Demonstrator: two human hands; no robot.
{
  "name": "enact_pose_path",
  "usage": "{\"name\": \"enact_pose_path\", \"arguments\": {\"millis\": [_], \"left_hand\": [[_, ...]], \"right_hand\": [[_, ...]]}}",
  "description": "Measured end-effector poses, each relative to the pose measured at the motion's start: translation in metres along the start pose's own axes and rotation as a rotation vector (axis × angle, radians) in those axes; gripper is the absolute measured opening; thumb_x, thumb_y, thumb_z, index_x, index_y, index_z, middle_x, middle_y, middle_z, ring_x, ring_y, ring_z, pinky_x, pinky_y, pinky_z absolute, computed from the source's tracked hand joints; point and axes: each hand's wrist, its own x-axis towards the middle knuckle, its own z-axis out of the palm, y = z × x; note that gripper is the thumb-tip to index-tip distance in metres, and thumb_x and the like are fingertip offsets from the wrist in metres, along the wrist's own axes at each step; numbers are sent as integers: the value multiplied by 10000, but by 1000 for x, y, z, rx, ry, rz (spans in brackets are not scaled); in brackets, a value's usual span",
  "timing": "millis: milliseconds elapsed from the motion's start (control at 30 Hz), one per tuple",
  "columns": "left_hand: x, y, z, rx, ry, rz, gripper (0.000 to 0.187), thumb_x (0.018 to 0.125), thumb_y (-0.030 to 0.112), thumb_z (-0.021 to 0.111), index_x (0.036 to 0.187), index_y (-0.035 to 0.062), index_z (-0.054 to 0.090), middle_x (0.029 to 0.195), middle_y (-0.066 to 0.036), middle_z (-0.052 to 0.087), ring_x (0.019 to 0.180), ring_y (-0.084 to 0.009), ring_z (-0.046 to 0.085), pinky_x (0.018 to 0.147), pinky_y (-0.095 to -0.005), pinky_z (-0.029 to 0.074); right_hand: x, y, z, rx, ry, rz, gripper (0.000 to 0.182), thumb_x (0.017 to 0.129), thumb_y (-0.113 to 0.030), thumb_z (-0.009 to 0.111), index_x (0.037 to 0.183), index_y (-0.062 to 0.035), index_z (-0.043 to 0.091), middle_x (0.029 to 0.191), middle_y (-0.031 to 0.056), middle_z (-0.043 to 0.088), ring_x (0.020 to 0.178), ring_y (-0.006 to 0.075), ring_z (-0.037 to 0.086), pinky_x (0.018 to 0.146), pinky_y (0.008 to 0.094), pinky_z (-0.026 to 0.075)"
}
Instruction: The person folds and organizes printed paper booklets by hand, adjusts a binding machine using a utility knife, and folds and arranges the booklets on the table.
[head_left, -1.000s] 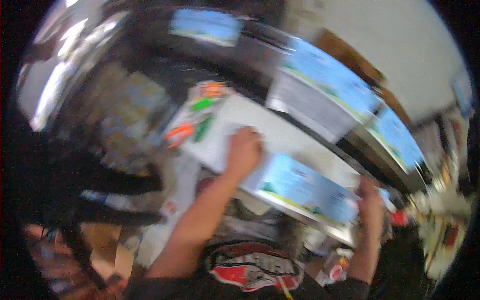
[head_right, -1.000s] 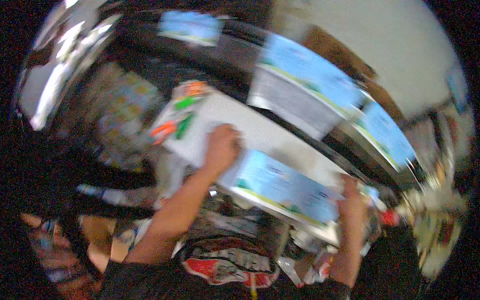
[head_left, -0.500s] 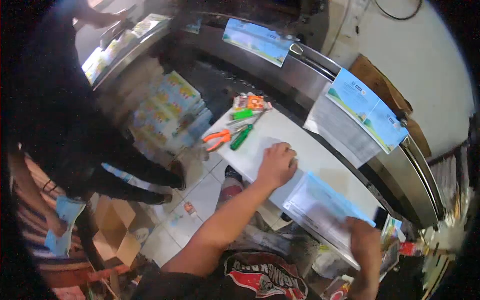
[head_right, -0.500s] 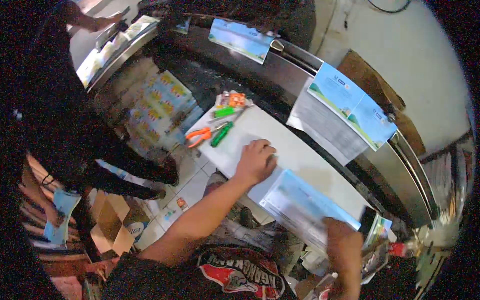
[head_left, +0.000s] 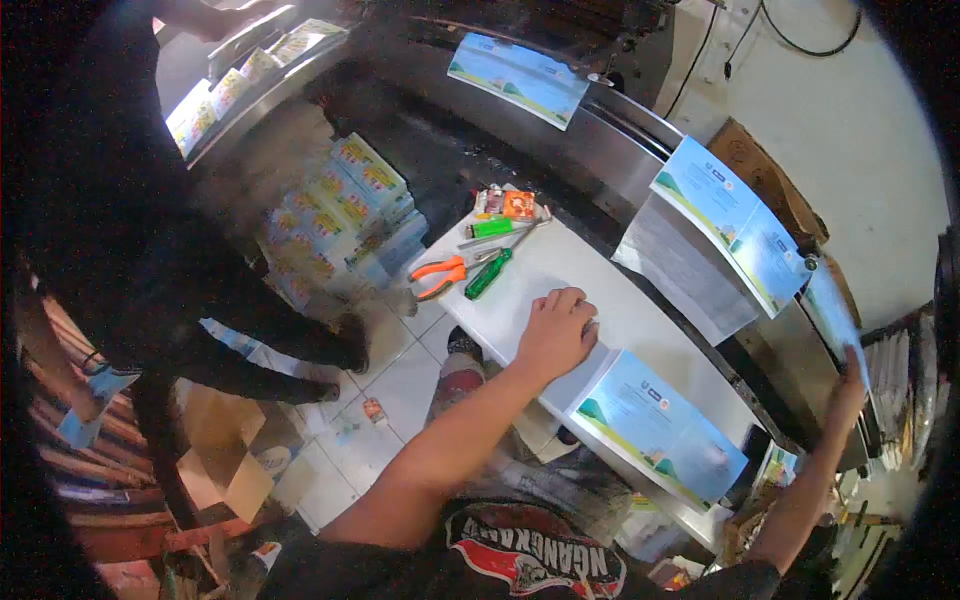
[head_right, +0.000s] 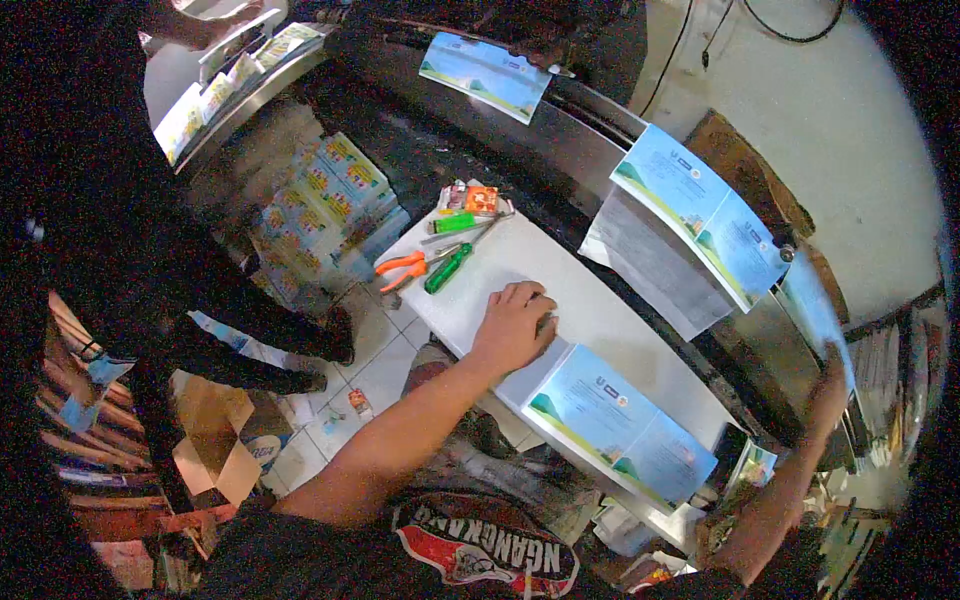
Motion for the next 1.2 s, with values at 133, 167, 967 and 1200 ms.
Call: {"name": "enact_pose_path", "arguments": {"millis": [133,167,967,1200], "left_hand": [[0,0,2,-14,4,-11,231,852,246,656,1037,109,668,1168,-88,555,1140,-295,498,941,-463,390],[0,-1,2,-14,25,3,231,850,248,658,1036,111,669,1163,-86,553,1138,-292,499,942,-463,390],[1,0,0,-10,19,4,246,841,248,664,1040,103,676,1168,-91,559,1146,-292,503,947,-467,396],[1,-1,1,-11,15,-6,236,851,254,655,1032,104,673,1162,-91,559,1136,-291,506,936,-473,394]], "right_hand": [[-46,-56,3,-149,-27,-18,430,893,25,470,1296,-71,587,1319,160,591,1218,339,555,1007,411,447],[-57,-57,2,-134,-127,81,399,897,9,492,1274,-66,600,1305,163,597,1204,348,560,991,420,456],[-44,-136,-85,159,-47,-5,409,893,-112,545,1292,-35,591,1183,196,668,1082,309,661,916,376,508],[16,-65,-50,98,304,-99,564,889,103,378,1390,-104,534,1419,128,532,1269,290,548,1058,381,422]]}}
